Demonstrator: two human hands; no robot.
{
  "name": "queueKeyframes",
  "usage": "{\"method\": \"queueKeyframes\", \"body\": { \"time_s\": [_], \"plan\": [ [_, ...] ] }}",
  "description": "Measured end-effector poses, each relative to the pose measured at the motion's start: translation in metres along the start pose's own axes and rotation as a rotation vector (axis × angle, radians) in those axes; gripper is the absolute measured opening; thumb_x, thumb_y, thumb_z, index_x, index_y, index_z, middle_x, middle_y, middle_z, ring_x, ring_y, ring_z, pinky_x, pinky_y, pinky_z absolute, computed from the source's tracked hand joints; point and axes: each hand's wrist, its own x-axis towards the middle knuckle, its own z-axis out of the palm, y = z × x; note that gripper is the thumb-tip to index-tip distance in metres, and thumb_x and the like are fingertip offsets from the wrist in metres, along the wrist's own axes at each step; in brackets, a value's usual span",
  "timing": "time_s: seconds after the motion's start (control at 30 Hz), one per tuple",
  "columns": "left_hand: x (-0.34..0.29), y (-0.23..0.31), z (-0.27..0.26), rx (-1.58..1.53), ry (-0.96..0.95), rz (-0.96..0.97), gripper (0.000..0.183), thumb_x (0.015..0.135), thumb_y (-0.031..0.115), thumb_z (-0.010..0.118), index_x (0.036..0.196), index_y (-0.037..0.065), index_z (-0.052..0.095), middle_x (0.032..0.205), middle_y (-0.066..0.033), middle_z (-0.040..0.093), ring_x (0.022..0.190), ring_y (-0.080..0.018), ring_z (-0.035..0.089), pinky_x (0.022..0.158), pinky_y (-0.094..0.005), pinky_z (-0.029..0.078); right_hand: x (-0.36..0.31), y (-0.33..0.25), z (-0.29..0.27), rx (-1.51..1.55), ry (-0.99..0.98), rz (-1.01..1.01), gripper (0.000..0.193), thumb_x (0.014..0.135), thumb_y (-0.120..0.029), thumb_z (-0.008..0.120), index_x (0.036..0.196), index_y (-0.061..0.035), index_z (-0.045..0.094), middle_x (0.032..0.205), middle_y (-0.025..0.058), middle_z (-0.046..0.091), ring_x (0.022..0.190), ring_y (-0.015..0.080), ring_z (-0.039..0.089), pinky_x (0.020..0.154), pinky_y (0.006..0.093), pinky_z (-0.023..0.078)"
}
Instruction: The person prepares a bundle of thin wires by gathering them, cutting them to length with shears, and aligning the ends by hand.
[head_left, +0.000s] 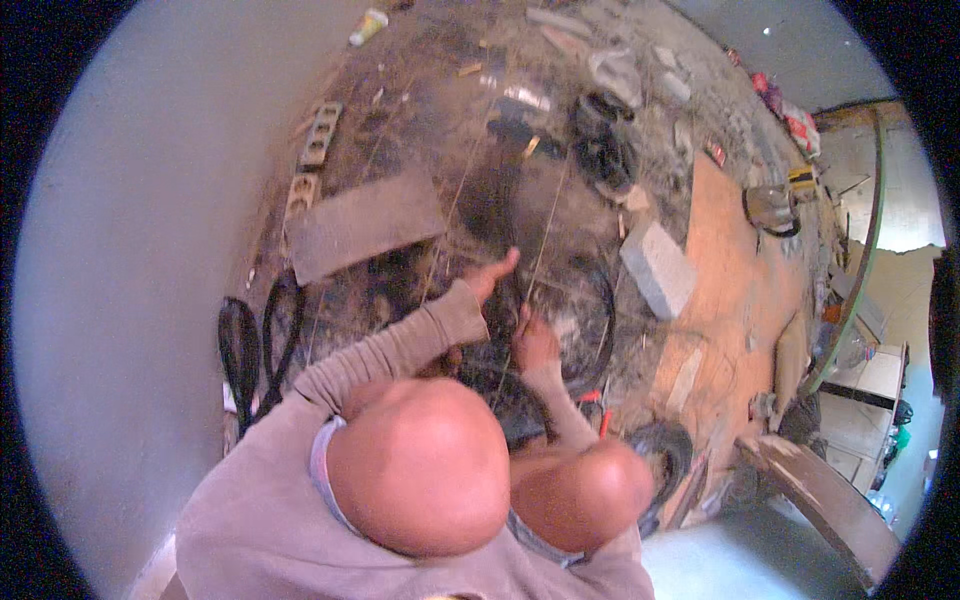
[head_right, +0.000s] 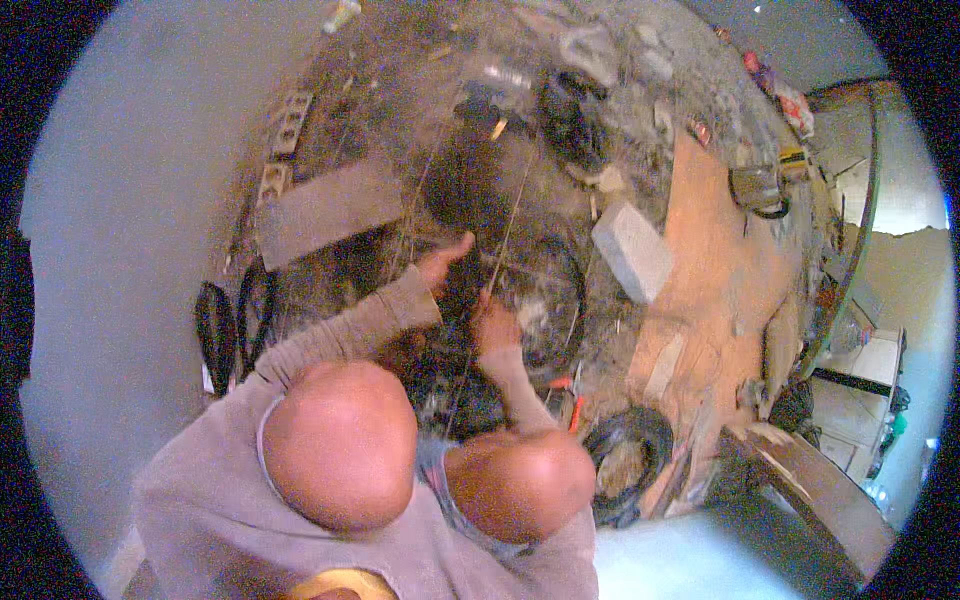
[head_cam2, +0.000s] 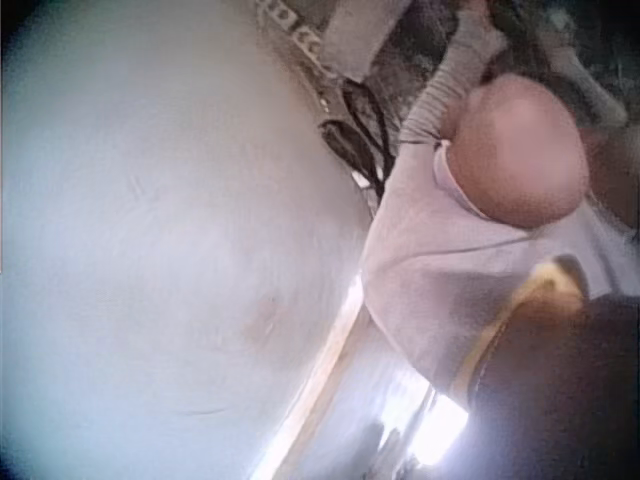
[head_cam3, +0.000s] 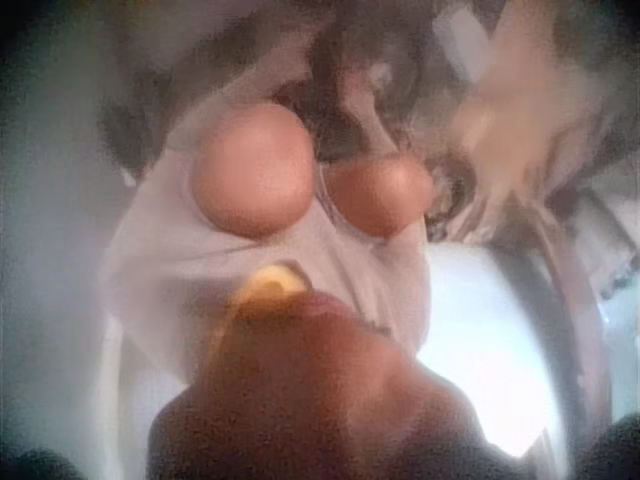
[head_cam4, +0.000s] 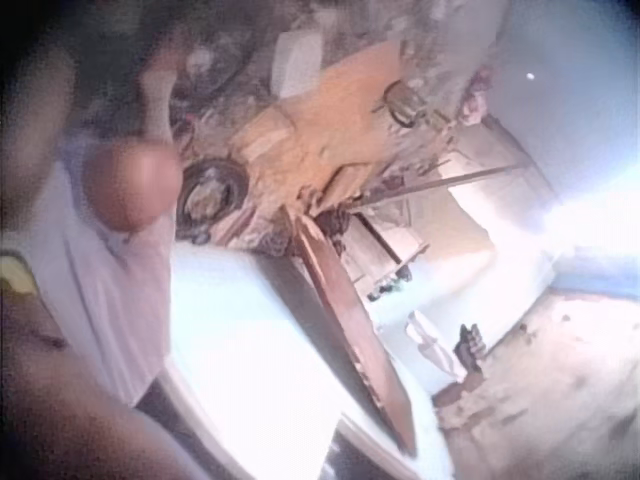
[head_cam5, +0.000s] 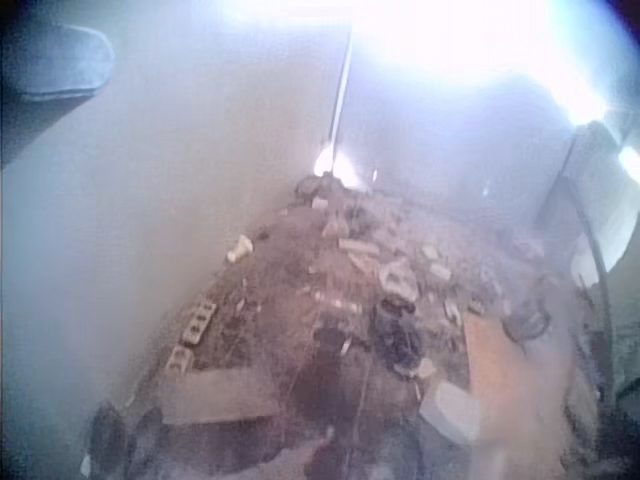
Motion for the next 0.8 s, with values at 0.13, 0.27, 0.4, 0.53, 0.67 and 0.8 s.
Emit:
{"method": "queueKeyframes", "body": {
  "time_s": [0.13,0.27,0.4,0.53,0.67,0.8],
  "plan": [
    [0.030,0.014,0.037,0.269,0.295,0.164,0.041,0.085,0.048,0.068,0.078,0.009,0.057,0.061,-0.0011,0.053,0.049,-0.0185,0.050,0.047,-0.0359,0.044,-0.026,-0.015,-0.005,-0.023,-0.045,0.187,0.036,0.101,-0.036,0.038,0.094,-0.0030,0.050,0.065,0.0256,0.061,0.060,0.0469,0.060,0.053,0.0557,0.047],
    [0.039,0.045,0.055,0.290,0.464,0.227,0.042,0.086,0.051,0.066,0.077,0.012,0.055,0.059,0.0019,0.048,0.048,-0.0155,0.046,0.044,-0.0329,0.038,-0.033,-0.016,-0.018,-0.037,-0.055,0.217,0.034,0.101,-0.038,0.040,0.094,-0.0053,0.046,0.066,0.0235,0.063,0.061,0.0462,0.061,0.055,0.0559,0.048],
    [0.036,0.058,0.065,0.184,0.330,0.238,0.048,0.089,0.058,0.057,0.068,0.016,0.046,0.053,0.0033,0.033,0.042,-0.0135,0.034,0.040,-0.0306,0.030,-0.041,0.006,-0.004,0.233,-0.067,0.071,0.029,0.101,-0.033,0.044,0.097,-0.0045,0.050,0.069,0.0206,0.062,0.061,0.0333,0.064,0.052,0.0422,0.050],
    [0.022,0.069,0.069,0.084,-0.206,0.020,0.056,0.091,0.060,0.052,0.059,0.018,0.033,0.049,0.0042,0.022,0.038,-0.0119,0.023,0.037,-0.0300,0.022,-0.041,0.001,-0.014,1.367,-0.533,0.434,0.031,0.100,-0.037,0.049,0.095,-0.0064,0.050,0.076,0.0050,0.059,0.059,0.0184,0.060,0.053,0.0306,0.049],
    [0.026,0.073,0.059,-0.070,-0.548,-0.091,0.057,0.094,0.057,0.048,0.056,0.018,0.031,0.046,0.0046,0.020,0.036,-0.0113,0.021,0.037,-0.0290,0.019,-0.042,-0.012,-0.025,1.583,-0.538,0.439,0.035,0.100,-0.041,0.046,0.093,-0.0076,0.050,0.073,0.0050,0.056,0.055,0.0174,0.056,0.051,0.0288,0.046],
    [0.029,0.074,0.071,0.010,-0.380,-0.088,0.057,0.097,0.053,0.043,0.053,0.019,0.031,0.044,0.0045,0.024,0.035,-0.0112,0.022,0.037,-0.0299,0.018,-0.045,0.004,-0.012,1.426,-0.582,0.499,0.038,0.102,-0.043,0.040,0.091,-0.0087,0.051,0.065,0.0018,0.049,0.049,0.0159,0.048,0.048,0.0312,0.042]
  ]
}}
